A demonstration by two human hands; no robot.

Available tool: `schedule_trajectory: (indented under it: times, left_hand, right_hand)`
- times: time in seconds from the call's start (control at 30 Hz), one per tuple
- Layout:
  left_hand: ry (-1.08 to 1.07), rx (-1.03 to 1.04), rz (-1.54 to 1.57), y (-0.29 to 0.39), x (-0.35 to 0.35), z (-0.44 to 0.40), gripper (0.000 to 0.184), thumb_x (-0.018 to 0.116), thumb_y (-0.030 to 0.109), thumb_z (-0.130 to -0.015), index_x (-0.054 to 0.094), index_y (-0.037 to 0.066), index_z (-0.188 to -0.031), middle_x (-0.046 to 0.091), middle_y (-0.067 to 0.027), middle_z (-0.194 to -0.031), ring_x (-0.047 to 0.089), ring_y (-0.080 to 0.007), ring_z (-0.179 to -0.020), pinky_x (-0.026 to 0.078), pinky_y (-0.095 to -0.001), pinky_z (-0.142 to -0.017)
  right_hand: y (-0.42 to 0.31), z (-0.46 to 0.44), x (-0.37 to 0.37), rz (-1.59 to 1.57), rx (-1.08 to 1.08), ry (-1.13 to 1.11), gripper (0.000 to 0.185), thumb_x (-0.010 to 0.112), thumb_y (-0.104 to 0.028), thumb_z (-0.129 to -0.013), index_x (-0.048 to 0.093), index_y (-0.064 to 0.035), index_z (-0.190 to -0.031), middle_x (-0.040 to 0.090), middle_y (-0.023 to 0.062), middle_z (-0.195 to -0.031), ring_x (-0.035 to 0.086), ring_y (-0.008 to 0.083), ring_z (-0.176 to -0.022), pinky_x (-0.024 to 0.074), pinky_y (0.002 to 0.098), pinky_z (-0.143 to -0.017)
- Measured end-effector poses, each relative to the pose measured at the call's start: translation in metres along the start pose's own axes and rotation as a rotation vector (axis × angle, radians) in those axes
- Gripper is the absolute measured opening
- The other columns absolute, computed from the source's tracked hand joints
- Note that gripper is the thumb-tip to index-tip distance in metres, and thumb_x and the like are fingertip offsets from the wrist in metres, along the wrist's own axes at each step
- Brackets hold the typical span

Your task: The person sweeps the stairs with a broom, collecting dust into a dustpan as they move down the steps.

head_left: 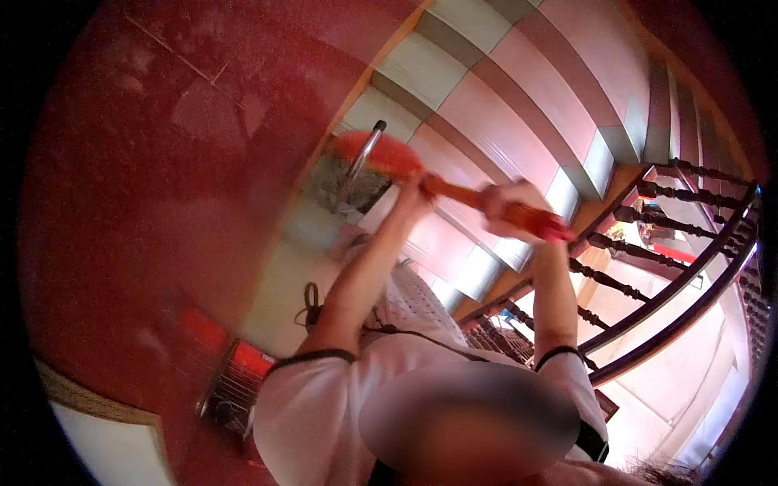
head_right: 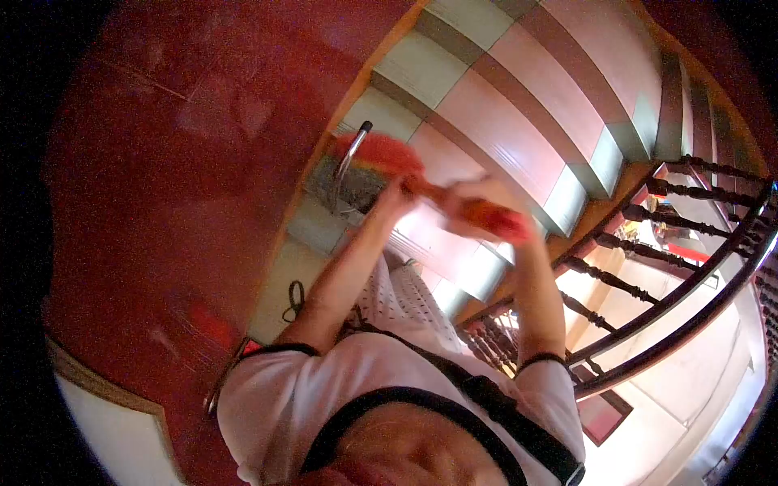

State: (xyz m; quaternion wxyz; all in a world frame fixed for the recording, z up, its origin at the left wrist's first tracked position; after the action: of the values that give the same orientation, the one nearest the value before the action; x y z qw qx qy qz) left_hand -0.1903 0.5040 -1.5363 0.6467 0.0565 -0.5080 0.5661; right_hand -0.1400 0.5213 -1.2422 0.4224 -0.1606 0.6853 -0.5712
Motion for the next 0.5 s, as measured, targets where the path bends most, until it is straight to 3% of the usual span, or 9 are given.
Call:
schedule_trajectory:
  times: [0.03, 0.1, 0.17, 0.27, 0.3, 0.33, 0.37, 0.43, 0.5]
  left_hand:
    - [0.039, 0.040, -0.065, -0.031, 0.017, 0.030, 0.007, 0.045, 0.006, -0.076, 0.046, 0.000, -0.072, 0.052, -0.0100, -0.071, 0.054, -0.0213, -0.074, 0.049, -0.0312, -0.066]
    - [0.111, -0.166, -0.033, -0.077, 0.047, 0.065, 0.012, 0.048, 0.011, -0.077, 0.049, 0.000, -0.080, 0.054, -0.0128, -0.080, 0.054, -0.0229, -0.079, 0.050, -0.0337, -0.065]
    - [0.016, -0.184, -0.106, -0.087, 0.070, 0.055, 0.012, 0.048, 0.011, -0.077, 0.048, 0.000, -0.080, 0.054, -0.0124, -0.081, 0.054, -0.0232, -0.080, 0.050, -0.0338, -0.066]
    - [-0.228, -0.198, -0.165, -0.052, 0.079, -0.002, 0.013, 0.052, 0.011, -0.074, 0.049, 0.001, -0.082, 0.054, -0.0108, -0.083, 0.053, -0.0193, -0.082, 0.047, -0.0285, -0.070]
    - [-0.360, 0.214, -1.005, -0.035, 0.095, 0.013, 0.010, 0.050, 0.009, -0.075, 0.049, 0.003, -0.083, 0.054, -0.0086, -0.080, 0.053, -0.0184, -0.078, 0.046, -0.0259, -0.069]
    - [-0.156, 0.714, -1.827, -0.018, 0.110, 0.031, 0.009, 0.048, 0.007, -0.075, 0.049, 0.005, -0.084, 0.053, -0.0064, -0.078, 0.053, -0.0174, -0.074, 0.045, -0.0234, -0.069]
    - [-0.157, 0.697, -1.825, -0.007, 0.079, 0.026, 0.009, 0.048, 0.007, -0.075, 0.049, 0.005, -0.084, 0.053, -0.0064, -0.078, 0.053, -0.0174, -0.074, 0.045, -0.0234, -0.069]
    - [-0.133, 0.027, -0.190, 0.021, 0.002, -0.016, 0.009, 0.048, 0.005, -0.074, 0.046, 0.000, -0.081, 0.052, -0.0087, -0.075, 0.052, -0.0202, -0.072, 0.046, -0.0286, -0.070]
    - [0.113, 0.057, -0.227, -0.026, 0.024, 0.044, 0.011, 0.048, 0.006, -0.075, 0.045, -0.003, -0.080, 0.052, -0.0105, -0.076, 0.053, -0.0215, -0.076, 0.047, -0.0312, -0.070]
  right_hand:
    - [-0.006, 0.022, -0.013, -0.269, -0.075, 0.048, 0.018, 0.062, -0.009, -0.057, 0.043, -0.0083, -0.055, 0.044, 0.0003, -0.050, 0.043, 0.0132, -0.045, 0.0327, 0.0235, -0.044]
    - [-0.031, 0.060, -0.039, -0.264, -0.085, 0.173, 0.019, 0.062, -0.009, -0.061, 0.044, -0.0087, -0.055, 0.045, 0.0010, -0.048, 0.044, 0.0128, -0.045, 0.0318, 0.0269, -0.045]
    - [-0.061, 0.072, -0.047, -0.342, -0.216, 0.290, 0.018, 0.062, -0.008, -0.062, 0.046, -0.0094, -0.055, 0.044, 0.0002, -0.045, 0.043, 0.0123, -0.042, 0.0321, 0.0281, -0.045]
    - [-0.044, 0.039, -0.028, 0.273, -0.121, 0.371, 0.015, 0.059, -0.011, -0.066, 0.047, -0.0075, -0.059, 0.044, 0.0008, -0.050, 0.044, 0.0139, -0.044, 0.0329, 0.0243, -0.042]
    - [0.002, 0.031, -0.020, 0.390, 0.181, 0.312, 0.015, 0.058, -0.014, -0.067, 0.047, -0.0055, -0.062, 0.045, 0.0023, -0.053, 0.045, 0.0160, -0.048, 0.0344, 0.0258, -0.043]
    - [0.026, 0.016, -0.010, 0.192, 0.378, 0.576, 0.009, 0.058, -0.009, -0.065, 0.050, -0.0045, -0.066, 0.048, 0.0049, -0.059, 0.046, 0.0140, -0.055, 0.0373, 0.0239, -0.050]
    - [0.047, 0.006, -0.001, 0.072, 0.177, 0.494, 0.012, 0.058, -0.011, -0.065, 0.049, -0.0040, -0.065, 0.048, 0.0040, -0.059, 0.045, 0.0136, -0.055, 0.0370, 0.0234, -0.050]
    - [0.017, 0.004, 0.020, 0.067, -0.027, 0.228, 0.012, 0.056, -0.012, -0.066, 0.048, -0.0038, -0.065, 0.048, 0.0042, -0.059, 0.046, 0.0143, -0.053, 0.0355, 0.0235, -0.048]
    - [-0.008, 0.041, 0.004, -0.127, 0.044, 0.218, 0.011, 0.057, -0.011, -0.064, 0.046, -0.0060, -0.062, 0.047, 0.0045, -0.054, 0.045, 0.0136, -0.048, 0.0338, 0.0233, -0.045]
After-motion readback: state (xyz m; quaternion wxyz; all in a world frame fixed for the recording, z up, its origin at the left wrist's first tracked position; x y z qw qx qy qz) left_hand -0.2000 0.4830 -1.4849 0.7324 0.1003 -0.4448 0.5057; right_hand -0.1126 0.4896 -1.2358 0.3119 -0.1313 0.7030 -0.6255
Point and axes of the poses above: each hand's wrist, its own z-axis away from the middle knuckle, its own x-axis out of the palm, y = z × x, the point moved 4 cm from there along -z, towards the middle knuckle
